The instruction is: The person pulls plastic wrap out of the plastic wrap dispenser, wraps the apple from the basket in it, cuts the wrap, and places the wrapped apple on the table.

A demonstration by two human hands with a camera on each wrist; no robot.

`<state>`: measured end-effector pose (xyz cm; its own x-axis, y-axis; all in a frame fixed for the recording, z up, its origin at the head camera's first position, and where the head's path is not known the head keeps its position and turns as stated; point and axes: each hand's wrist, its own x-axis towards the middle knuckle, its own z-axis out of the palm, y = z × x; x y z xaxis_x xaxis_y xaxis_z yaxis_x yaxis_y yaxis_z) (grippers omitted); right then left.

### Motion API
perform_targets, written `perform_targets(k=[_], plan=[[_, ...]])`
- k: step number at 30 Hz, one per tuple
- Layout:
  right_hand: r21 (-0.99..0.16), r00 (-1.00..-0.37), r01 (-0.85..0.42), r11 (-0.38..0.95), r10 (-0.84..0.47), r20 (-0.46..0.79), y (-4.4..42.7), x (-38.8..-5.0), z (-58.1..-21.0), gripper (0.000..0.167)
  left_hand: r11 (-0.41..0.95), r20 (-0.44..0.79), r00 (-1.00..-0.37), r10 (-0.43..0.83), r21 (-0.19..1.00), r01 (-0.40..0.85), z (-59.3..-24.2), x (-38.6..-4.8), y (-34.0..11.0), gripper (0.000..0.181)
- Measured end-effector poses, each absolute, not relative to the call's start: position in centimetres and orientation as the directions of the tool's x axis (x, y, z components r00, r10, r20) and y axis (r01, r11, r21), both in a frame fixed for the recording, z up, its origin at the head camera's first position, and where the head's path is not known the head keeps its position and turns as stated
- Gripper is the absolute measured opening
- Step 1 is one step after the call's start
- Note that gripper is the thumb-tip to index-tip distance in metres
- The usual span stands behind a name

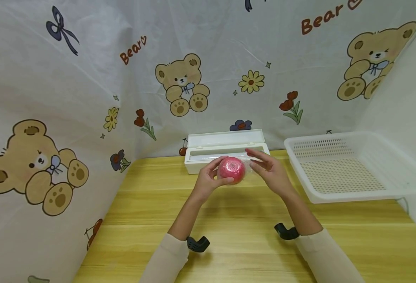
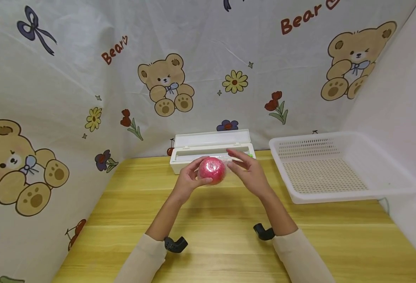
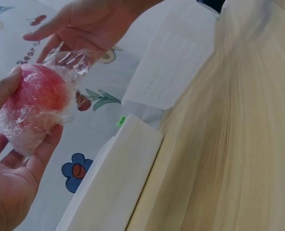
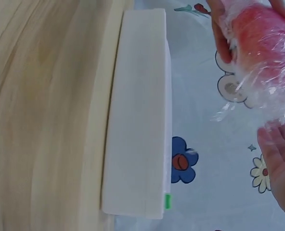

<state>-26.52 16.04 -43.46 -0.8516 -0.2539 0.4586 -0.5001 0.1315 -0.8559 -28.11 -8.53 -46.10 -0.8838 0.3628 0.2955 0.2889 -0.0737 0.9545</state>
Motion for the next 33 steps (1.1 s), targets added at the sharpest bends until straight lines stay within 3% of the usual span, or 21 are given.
perform_targets(k=[7, 14, 24, 28, 33], plan=[[-0.724, -0.752, -0.658, 0.208, -0.223, 0.62, 15.2, -25.9, -42.8, 0.045, -0.048, 0.294, -0.893, 0.339, 0.954, 0.296, -46.2, -28.2, -8.4, 0.076], [-0.714, -0.76, -0.647, 0.269, -0.308, 0.572, 14.3, -25.6, -43.1, 0.045, 0.01, 0.292, -0.889, 0.352, 0.949, 0.315, -46.3, -28.0, -8.0, 0.07], [-0.733, -0.784, -0.61, 0.3, -0.36, 0.505, 13.6, -25.7, -44.6, 0.048, -0.027, 0.303, -0.878, 0.37, 0.948, 0.316, -46.0, -27.5, -7.3, 0.07], [-0.755, -0.791, -0.6, 0.265, -0.337, 0.51, 13.2, -25.8, -44.9, 0.049, -0.06, 0.322, -0.877, 0.356, 0.945, 0.323, -46.2, -27.4, -7.1, 0.07], [-0.811, -0.795, -0.576, 0.101, -0.303, 0.526, 12.3, -25.9, -45.2, 0.049, -0.11, 0.34, -0.885, 0.32, 0.94, 0.322, -46.4, -27.2, -6.7, 0.07]])
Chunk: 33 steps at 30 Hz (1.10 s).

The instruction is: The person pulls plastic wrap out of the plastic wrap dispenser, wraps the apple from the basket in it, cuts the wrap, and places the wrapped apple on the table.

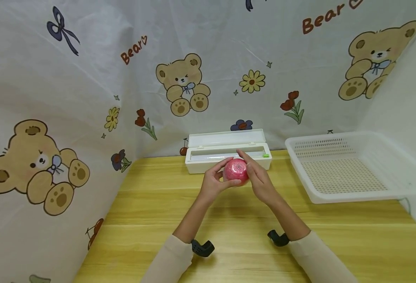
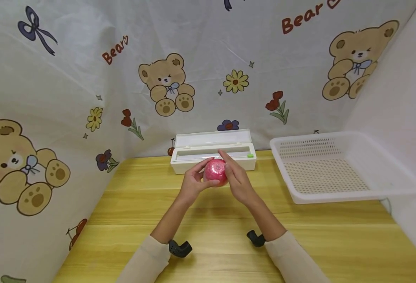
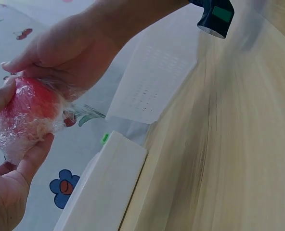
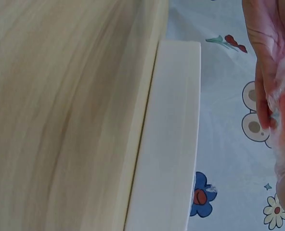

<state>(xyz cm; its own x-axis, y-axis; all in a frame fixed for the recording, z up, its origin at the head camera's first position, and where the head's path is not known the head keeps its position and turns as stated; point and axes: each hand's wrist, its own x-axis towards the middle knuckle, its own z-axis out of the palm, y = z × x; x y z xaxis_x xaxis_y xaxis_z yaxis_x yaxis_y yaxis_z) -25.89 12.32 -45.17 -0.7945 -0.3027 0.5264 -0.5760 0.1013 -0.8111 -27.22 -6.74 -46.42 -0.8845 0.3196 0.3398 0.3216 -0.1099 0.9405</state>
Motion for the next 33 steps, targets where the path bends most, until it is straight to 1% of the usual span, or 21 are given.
perform_targets(k=[4, 8, 11, 13, 15, 18, 21, 25, 27, 33], plan=[[-0.843, -0.815, -0.539, -0.011, -0.246, 0.524, 11.8, -26.0, -45.5, 0.048, -0.132, 0.35, -0.89, 0.291, 0.936, 0.325, -46.3, -27.0, -6.5, 0.071], [-0.87, -0.848, -0.482, -0.105, -0.193, 0.494, 11.5, -26.1, -46.0, 0.052, -0.128, 0.359, -0.888, 0.287, 0.933, 0.336, -46.2, -26.9, -6.3, 0.073], [-0.88, -0.861, -0.453, -0.139, -0.189, 0.473, 11.5, -26.2, -46.1, 0.056, -0.112, 0.356, -0.89, 0.286, 0.935, 0.337, -46.2, -26.9, -6.4, 0.073], [-0.88, -0.856, -0.454, -0.139, -0.207, 0.474, 11.7, -26.3, -46.0, 0.057, -0.093, 0.349, -0.894, 0.28, 0.937, 0.337, -46.1, -26.8, -6.5, 0.073], [-0.873, -0.843, -0.475, -0.109, -0.229, 0.487, 12.1, -26.5, -45.9, 0.055, -0.074, 0.343, -0.898, 0.275, 0.939, 0.336, -46.0, -26.9, -6.7, 0.072], [-0.857, -0.821, -0.513, -0.056, -0.258, 0.509, 12.9, -26.7, -45.6, 0.048, -0.045, 0.337, -0.903, 0.265, 0.94, 0.337, -45.8, -27.0, -7.0, 0.071], [-0.852, -0.821, -0.523, 0.001, -0.268, 0.504, 13.9, -26.8, -45.2, 0.042, -0.043, 0.338, -0.906, 0.257, 0.94, 0.338, -45.6, -27.3, -7.3, 0.072], [-0.854, -0.823, -0.52, 0.017, -0.276, 0.496, 14.7, -26.9, -44.9, 0.04, -0.069, 0.34, -0.911, 0.236, 0.94, 0.333, -45.3, -27.5, -7.8, 0.072], [-0.852, -0.82, -0.523, 0.003, -0.277, 0.502, 14.7, -26.9, -45.0, 0.039, -0.087, 0.335, -0.916, 0.222, 0.942, 0.324, -45.3, -27.5, -7.9, 0.071], [-0.835, -0.813, -0.55, -0.019, -0.216, 0.54, 13.3, -26.5, -45.5, 0.039, -0.125, 0.326, -0.929, 0.175, 0.943, 0.308, -45.6, -27.5, -7.9, 0.07]])
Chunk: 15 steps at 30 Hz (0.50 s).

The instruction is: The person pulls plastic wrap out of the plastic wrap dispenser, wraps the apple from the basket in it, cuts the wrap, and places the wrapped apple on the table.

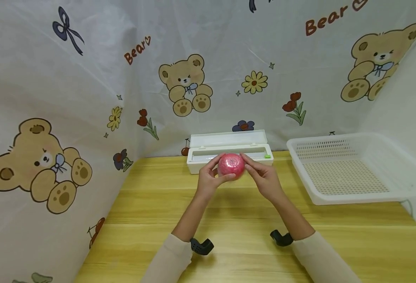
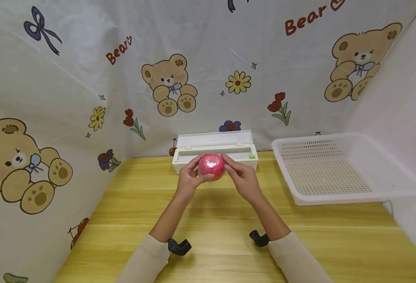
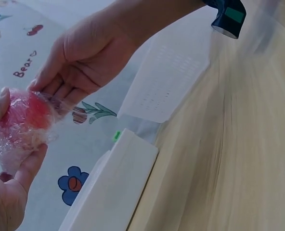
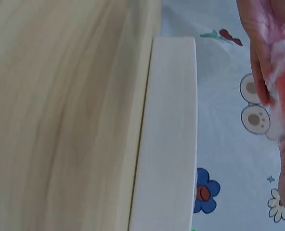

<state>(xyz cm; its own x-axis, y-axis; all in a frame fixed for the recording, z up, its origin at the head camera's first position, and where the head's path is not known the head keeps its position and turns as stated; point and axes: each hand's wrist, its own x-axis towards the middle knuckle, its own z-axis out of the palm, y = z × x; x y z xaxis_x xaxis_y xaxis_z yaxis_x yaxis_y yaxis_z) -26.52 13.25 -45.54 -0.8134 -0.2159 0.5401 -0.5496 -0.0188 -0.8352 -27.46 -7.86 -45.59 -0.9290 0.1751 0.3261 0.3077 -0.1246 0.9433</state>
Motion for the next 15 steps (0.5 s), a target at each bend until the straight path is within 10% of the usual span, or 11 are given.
perform_targets(k=[15], plan=[[-0.871, -0.832, -0.489, -0.058, -0.269, 0.485, 10.5, -25.4, -46.3, 0.051, -0.19, 0.294, -0.952, 0.079, 0.942, 0.276, -45.8, -27.6, -7.8, 0.066]])
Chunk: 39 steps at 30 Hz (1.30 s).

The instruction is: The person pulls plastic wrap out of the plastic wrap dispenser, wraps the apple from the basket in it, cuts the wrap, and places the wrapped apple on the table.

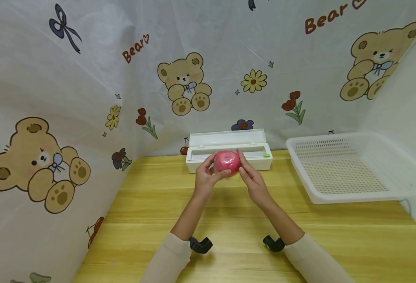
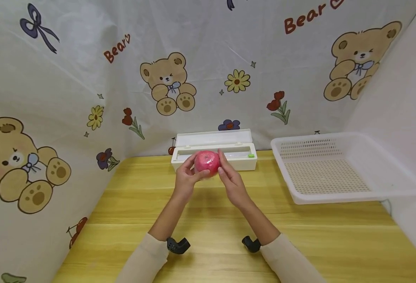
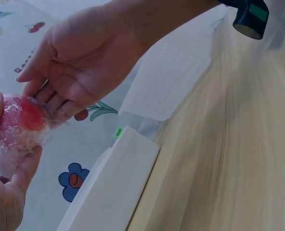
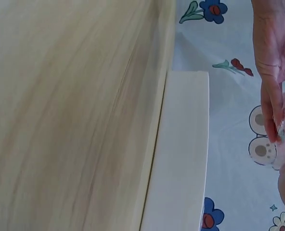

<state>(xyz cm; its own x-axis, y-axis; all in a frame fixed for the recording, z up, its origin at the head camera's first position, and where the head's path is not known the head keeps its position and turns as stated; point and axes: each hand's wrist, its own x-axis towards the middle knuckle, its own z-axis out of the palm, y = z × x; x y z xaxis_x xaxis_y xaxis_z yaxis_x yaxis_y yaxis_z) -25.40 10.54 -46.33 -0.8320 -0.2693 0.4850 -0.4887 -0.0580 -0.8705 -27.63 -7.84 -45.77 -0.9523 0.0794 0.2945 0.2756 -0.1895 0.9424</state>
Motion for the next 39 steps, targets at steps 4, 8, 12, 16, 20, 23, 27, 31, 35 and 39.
perform_targets(k=[4, 8, 12, 16, 20, 23, 27, 31, 35, 39], plan=[[-0.856, -0.809, -0.516, -0.024, -0.316, 0.496, 10.5, -25.3, -46.0, 0.055, -0.185, 0.309, -0.947, 0.083, 0.939, 0.29, -45.7, -27.9, -8.3, 0.065], [-0.862, -0.82, -0.507, 0.002, -0.307, 0.482, 10.3, -24.9, -45.8, 0.056, -0.208, 0.312, -0.947, 0.075, 0.934, 0.291, -45.7, -28.0, -8.5, 0.066], [-0.881, -0.839, -0.473, -0.009, -0.302, 0.453, 9.7, -24.5, -46.0, 0.06, -0.249, 0.31, -0.949, 0.051, 0.925, 0.288, -46.0, -28.1, -8.3, 0.069], [-0.891, -0.848, -0.454, -0.018, -0.299, 0.438, 9.1, -24.1, -46.1, 0.065, -0.264, 0.323, -0.946, 0.028, 0.915, 0.304, -46.3, -27.9, -7.7, 0.071], [-0.898, -0.854, -0.439, -0.017, -0.302, 0.423, 8.8, -24.0, -46.1, 0.065, -0.255, 0.333, -0.943, 0.007, 0.912, 0.32, -46.6, -27.8, -7.4, 0.07], [-0.903, -0.864, -0.429, -0.009, -0.288, 0.414, 8.9, -24.0, -46.1, 0.062, -0.263, 0.34, -0.941, -0.008, 0.907, 0.33, -46.5, -27.8, -7.3, 0.069], [-0.919, -0.892, -0.395, -0.007, -0.235, 0.386, 8.9, -23.9, -46.2, 0.059, -0.266, 0.353, -0.935, -0.01, 0.901, 0.343, -46.3, -27.8, -7.3, 0.069], [-0.946, -0.927, -0.298, -0.127, -0.198, 0.319, 8.7, -24.0, -46.1, 0.061, -0.265, 0.363, -0.932, -0.003, 0.898, 0.35, -46.2, -27.7, -7.2, 0.07], [-0.919, -0.939, -0.188, -0.346, -0.213, 0.272, 8.7, -24.0, -45.8, 0.061, -0.263, 0.361, -0.933, 0.001, 0.9, 0.348, -46.3, -27.6, -7.2, 0.071], [-0.863, -0.938, -0.105, -0.494, -0.239, 0.251, 8.9, -24.2, -45.5, 0.061, -0.244, 0.358, -0.934, -0.001, 0.906, 0.347, -46.5, -27.7, -7.0, 0.074]])
